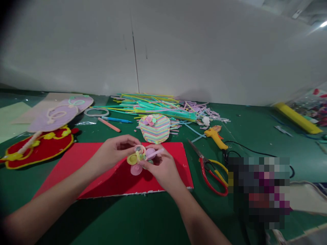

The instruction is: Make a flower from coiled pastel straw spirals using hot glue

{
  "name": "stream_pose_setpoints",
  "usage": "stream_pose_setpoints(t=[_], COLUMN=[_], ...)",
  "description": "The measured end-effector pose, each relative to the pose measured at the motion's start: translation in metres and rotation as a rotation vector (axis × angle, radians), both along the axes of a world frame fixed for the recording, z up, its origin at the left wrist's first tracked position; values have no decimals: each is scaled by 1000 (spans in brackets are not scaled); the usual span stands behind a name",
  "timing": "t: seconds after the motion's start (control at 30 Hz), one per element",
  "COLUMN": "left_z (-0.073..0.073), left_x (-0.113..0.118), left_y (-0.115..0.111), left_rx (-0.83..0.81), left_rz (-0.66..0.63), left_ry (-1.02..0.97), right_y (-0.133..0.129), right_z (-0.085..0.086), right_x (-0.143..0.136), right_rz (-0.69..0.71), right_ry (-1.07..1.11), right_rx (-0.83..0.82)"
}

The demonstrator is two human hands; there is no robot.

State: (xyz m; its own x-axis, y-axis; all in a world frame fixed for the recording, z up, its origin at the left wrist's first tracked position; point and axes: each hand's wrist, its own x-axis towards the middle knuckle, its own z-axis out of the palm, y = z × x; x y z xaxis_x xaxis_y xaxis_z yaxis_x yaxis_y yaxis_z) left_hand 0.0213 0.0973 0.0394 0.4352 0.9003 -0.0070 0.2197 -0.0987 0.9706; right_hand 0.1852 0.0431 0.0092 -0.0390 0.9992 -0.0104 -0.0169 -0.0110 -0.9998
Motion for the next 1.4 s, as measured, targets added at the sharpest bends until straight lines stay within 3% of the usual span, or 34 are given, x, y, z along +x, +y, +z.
stream_pose_setpoints(t=[0.17,0.37,0.77,1.4], left_z=[0,0,3,8], left_x=[0,1,10,-1], left_y=[0,-3,-14,-8], left_rx=[-38,-41,-85,-21], left_rz=[24,65,178,-15], left_ry=[24,49,-24,101], right_y=[-1,-3,-4,-8], right_z=[-1,0,1,8], right_x=[-1,-1,-3,-4], right_rz=[-51,5,-5,68], right_ry=[-57,-116,-47,-58], right_rx=[37,20,-45,-126])
